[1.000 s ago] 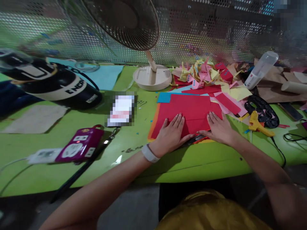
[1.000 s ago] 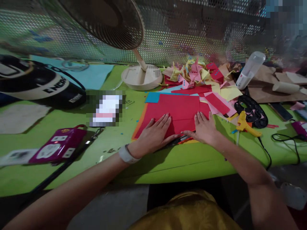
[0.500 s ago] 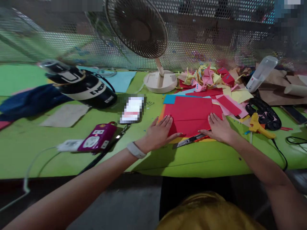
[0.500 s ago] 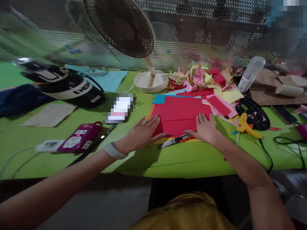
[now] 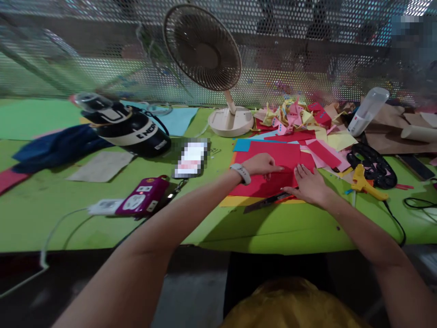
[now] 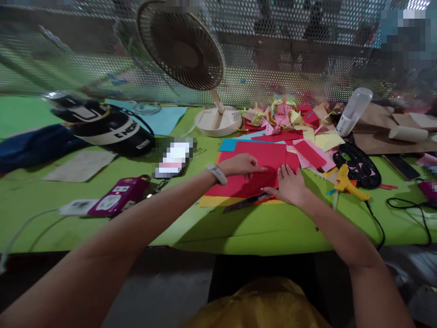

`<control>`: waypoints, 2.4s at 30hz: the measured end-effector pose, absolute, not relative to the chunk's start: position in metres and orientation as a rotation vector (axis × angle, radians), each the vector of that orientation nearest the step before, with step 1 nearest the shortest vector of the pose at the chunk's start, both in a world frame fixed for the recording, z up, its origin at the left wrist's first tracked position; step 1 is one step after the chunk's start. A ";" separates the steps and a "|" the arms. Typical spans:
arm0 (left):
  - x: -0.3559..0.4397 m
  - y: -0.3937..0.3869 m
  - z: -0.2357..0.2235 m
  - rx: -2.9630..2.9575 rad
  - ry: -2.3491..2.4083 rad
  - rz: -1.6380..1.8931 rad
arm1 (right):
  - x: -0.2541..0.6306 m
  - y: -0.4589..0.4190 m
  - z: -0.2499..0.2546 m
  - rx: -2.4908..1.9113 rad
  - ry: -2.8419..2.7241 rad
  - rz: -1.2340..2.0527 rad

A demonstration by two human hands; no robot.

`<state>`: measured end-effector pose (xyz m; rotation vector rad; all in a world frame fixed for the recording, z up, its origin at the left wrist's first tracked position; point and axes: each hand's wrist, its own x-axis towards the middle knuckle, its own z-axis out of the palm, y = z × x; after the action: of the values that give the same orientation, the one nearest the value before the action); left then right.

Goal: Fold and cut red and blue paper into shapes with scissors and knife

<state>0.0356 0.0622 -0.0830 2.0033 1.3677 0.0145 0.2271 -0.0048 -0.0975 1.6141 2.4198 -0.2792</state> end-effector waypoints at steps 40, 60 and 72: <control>-0.078 0.076 -0.109 1.609 1.451 -0.137 | 0.217 0.047 -0.062 1.797 2.560 -0.591; -0.077 0.078 -0.114 1.616 1.430 -0.128 | 0.248 0.069 -0.079 1.952 1.903 -1.322; -0.075 0.066 -0.106 1.650 1.466 -0.047 | 0.261 0.046 -0.075 1.978 2.599 -0.525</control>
<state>-0.0749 0.0662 -0.1062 1.6504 1.4660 -0.0468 0.2612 0.0459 -0.0752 1.9782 2.5993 -0.5251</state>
